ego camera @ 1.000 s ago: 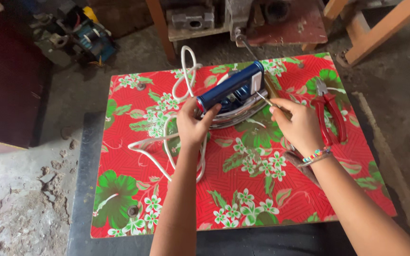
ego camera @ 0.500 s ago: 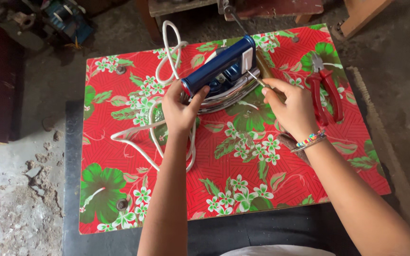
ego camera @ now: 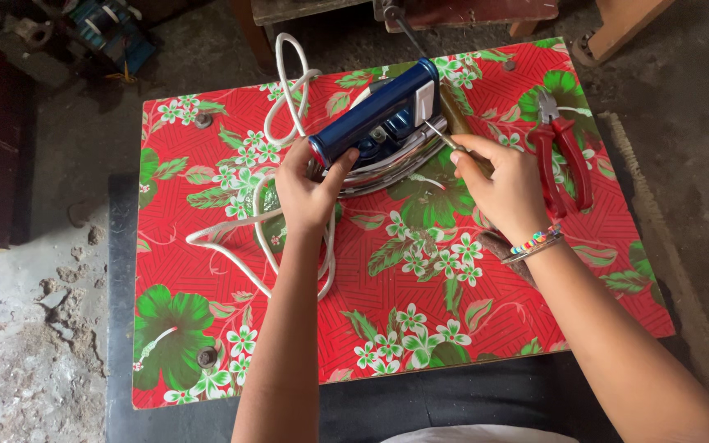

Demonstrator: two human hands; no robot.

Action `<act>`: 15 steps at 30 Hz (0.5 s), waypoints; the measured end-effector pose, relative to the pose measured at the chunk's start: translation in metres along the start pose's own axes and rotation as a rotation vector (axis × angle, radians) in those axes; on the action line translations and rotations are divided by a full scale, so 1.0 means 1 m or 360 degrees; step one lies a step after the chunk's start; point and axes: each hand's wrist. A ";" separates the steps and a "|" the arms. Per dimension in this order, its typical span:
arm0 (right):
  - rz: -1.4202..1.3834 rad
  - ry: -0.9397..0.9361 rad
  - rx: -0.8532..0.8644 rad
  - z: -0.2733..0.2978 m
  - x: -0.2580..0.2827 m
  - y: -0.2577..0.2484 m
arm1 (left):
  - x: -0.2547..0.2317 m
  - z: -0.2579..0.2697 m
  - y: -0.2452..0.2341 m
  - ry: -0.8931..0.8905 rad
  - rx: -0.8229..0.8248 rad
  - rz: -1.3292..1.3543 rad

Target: The person repairs an iron by untangling the electrical cord, using a screwdriver to remove screws and open the casing, and manipulating internal components on a workbench with hands and tools.

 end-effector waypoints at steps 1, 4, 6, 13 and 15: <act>0.0004 -0.0060 -0.0016 0.000 0.001 0.000 | 0.000 0.000 -0.001 0.0005 0.0004 -0.0012; 0.0112 -0.0160 -0.0060 0.001 0.003 -0.003 | -0.001 0.000 -0.001 0.0013 0.0001 -0.0003; 0.0303 -0.0124 -0.0081 0.000 0.004 -0.005 | -0.001 0.000 0.000 -0.0011 -0.0003 0.0039; 0.0294 -0.0204 -0.0125 0.000 0.008 -0.008 | -0.001 -0.001 -0.001 -0.0065 0.0000 -0.0055; 0.0360 -0.0073 -0.0071 -0.001 0.007 -0.007 | -0.002 -0.002 -0.002 -0.0045 -0.0006 -0.0061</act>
Point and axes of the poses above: each hand's wrist, its own z-axis away from the middle knuckle, its own y-axis out of the palm, x = y × z, and after that the axes turned 1 degree about -y, right-handed
